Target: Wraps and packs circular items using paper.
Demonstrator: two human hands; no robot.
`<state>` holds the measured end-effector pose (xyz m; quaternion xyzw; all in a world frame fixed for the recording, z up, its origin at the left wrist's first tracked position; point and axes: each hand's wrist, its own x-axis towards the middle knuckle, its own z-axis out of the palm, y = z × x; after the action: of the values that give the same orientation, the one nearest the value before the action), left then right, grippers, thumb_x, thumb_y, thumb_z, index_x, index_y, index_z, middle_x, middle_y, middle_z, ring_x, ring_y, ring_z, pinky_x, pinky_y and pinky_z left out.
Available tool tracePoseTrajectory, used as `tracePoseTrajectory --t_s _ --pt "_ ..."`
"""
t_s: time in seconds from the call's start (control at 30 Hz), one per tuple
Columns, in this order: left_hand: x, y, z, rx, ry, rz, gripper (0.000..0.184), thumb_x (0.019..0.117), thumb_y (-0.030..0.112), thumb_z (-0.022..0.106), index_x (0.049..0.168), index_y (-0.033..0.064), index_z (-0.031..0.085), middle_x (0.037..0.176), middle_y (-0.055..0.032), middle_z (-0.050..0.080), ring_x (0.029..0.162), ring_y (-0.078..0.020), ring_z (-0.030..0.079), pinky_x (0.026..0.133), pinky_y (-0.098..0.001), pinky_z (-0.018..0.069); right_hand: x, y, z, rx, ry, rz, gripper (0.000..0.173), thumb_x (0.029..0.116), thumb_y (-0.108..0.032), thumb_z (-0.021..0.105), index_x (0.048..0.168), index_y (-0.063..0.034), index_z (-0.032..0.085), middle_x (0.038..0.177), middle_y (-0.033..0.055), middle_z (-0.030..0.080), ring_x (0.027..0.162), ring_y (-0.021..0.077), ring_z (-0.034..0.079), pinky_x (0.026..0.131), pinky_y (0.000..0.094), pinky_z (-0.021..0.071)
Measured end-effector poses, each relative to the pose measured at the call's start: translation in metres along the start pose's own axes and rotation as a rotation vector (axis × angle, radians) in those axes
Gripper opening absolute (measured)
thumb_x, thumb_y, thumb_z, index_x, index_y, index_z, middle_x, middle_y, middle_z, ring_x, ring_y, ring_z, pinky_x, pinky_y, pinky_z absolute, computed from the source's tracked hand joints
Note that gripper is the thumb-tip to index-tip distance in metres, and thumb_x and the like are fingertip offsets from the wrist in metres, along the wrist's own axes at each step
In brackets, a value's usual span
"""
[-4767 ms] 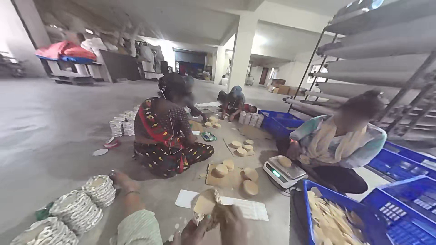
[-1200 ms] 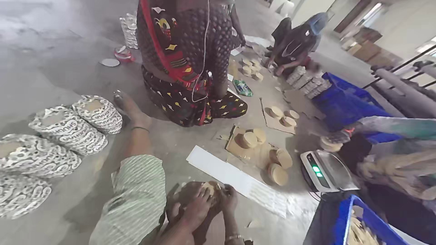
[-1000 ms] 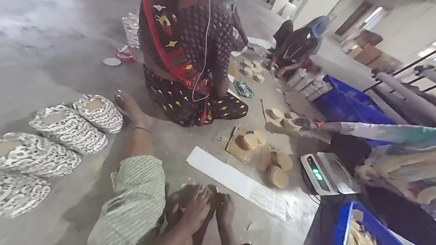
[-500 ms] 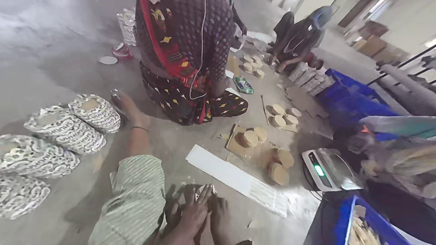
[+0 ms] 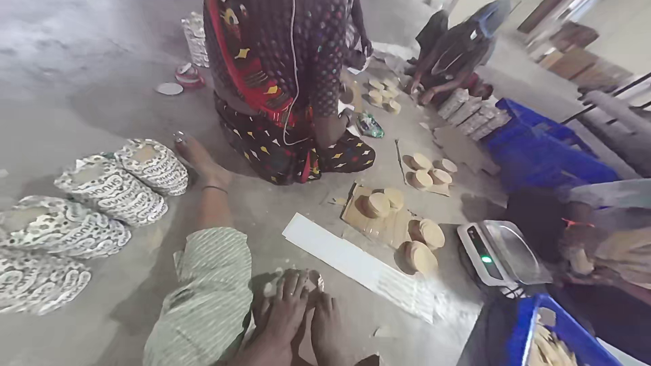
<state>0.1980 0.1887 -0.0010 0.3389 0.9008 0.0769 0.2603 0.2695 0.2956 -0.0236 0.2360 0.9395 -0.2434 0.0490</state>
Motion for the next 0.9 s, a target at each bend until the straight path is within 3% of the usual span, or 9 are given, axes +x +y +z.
tracePoseTrajectory --t_s 0.07,0.13,0.27,0.4,0.5,0.57,0.67,0.77,0.9 --pt "0.001 -0.001 0.004 -0.029 0.026 -0.016 0.042 0.1032 0.001 0.046 0.141 0.0086 0.061 0.166 -0.0144 0.032 0.155 -0.0382 0.024 0.121 -0.0658 0.0173 0.02 0.006 -0.005 0.205 0.098 0.081 0.021 0.0939 -0.006 0.066 0.111 -0.0013 0.078 0.107 0.0214 0.073 0.102 0.0386 0.07 0.09 0.054 0.0554" --pt "0.007 -0.004 0.005 -0.036 0.003 -0.007 0.041 0.1042 0.003 0.045 0.141 0.0086 0.061 0.166 -0.0139 0.033 0.156 -0.0373 0.023 0.12 -0.0668 0.0156 0.053 0.015 -0.009 0.379 0.077 0.121 0.024 0.0929 -0.011 0.071 0.113 0.0012 0.074 0.108 0.0218 0.072 0.102 0.0365 0.069 0.093 0.0535 0.054" --pt "0.008 -0.011 -0.008 -0.04 -0.057 0.023 0.034 0.103 0.002 0.048 0.13 0.0063 0.069 0.165 -0.0163 0.033 0.156 -0.0385 0.021 0.123 -0.0644 0.0137 0.055 0.013 -0.001 0.22 0.148 -0.124 0.016 0.0911 -0.001 0.066 0.1 0.0017 0.079 0.102 0.0213 0.074 0.101 0.0387 0.07 0.091 0.0518 0.0557" --pt "0.008 -0.028 -0.008 -0.081 -0.111 0.099 0.034 0.1033 0.0 0.046 0.13 0.0031 0.068 0.165 -0.0163 0.034 0.154 -0.0374 0.026 0.123 -0.0546 0.0264 0.018 0.004 0.002 -0.108 -0.081 -0.177 0.037 0.0922 0.005 0.058 0.125 -0.0042 0.072 0.133 0.0175 0.066 0.125 0.0394 0.061 0.101 0.054 0.0507" --pt "0.007 -0.027 -0.016 -0.193 -0.208 0.092 0.033 0.1044 0.001 0.045 0.13 -0.0011 0.066 0.166 -0.0156 0.031 0.155 -0.0375 0.024 0.122 -0.0545 0.0286 0.037 0.004 -0.009 0.101 0.032 -0.15 0.024 0.0942 -0.001 0.063 0.112 -0.0037 0.079 0.109 0.0188 0.074 0.107 0.0381 0.069 0.094 0.052 0.0541" --pt "0.01 -0.027 -0.021 -0.208 -0.256 0.068 0.036 0.1052 0.002 0.044 0.136 0.0025 0.063 0.168 -0.012 0.029 0.157 -0.0354 0.021 0.122 -0.0534 0.0303 0.054 0.004 -0.01 0.221 0.116 -0.16 0.018 0.0942 -0.005 0.066 0.106 -0.0015 0.08 0.106 0.0197 0.076 0.104 0.0375 0.072 0.094 0.0512 0.0553" --pt "0.008 -0.028 -0.02 -0.175 -0.248 0.083 0.035 0.1028 -0.002 0.047 0.132 0.0011 0.066 0.166 -0.0129 0.034 0.156 -0.036 0.024 0.119 -0.0539 0.0356 0.06 0.012 0.007 0.193 0.269 -0.425 0.014 0.086 0.002 0.069 0.094 0.0028 0.08 0.097 0.0193 0.077 0.092 0.0383 0.074 0.083 0.0501 0.0594" --pt "0.007 -0.031 -0.015 -0.19 -0.189 0.098 0.031 0.1003 -0.005 0.049 0.124 -0.003 0.068 0.161 -0.015 0.041 0.154 -0.0367 0.029 0.119 -0.0544 0.0352 0.057 0.016 0.013 0.045 0.201 -0.6 0.02 0.0855 0.003 0.069 0.101 -0.002 0.081 0.105 0.0148 0.077 0.099 0.0353 0.074 0.085 0.0496 0.0606" --pt "0.008 -0.027 -0.016 -0.191 -0.167 0.041 0.048 0.1022 -0.004 0.046 0.149 0.0006 0.047 0.16 -0.0185 0.041 0.149 -0.0377 0.038 0.118 -0.052 0.0366 0.041 -0.001 0.009 -0.077 0.072 -0.487 0.027 0.0887 0.004 0.066 0.112 -0.0014 0.077 0.118 0.0144 0.074 0.111 0.0357 0.07 0.096 0.0501 0.0556"
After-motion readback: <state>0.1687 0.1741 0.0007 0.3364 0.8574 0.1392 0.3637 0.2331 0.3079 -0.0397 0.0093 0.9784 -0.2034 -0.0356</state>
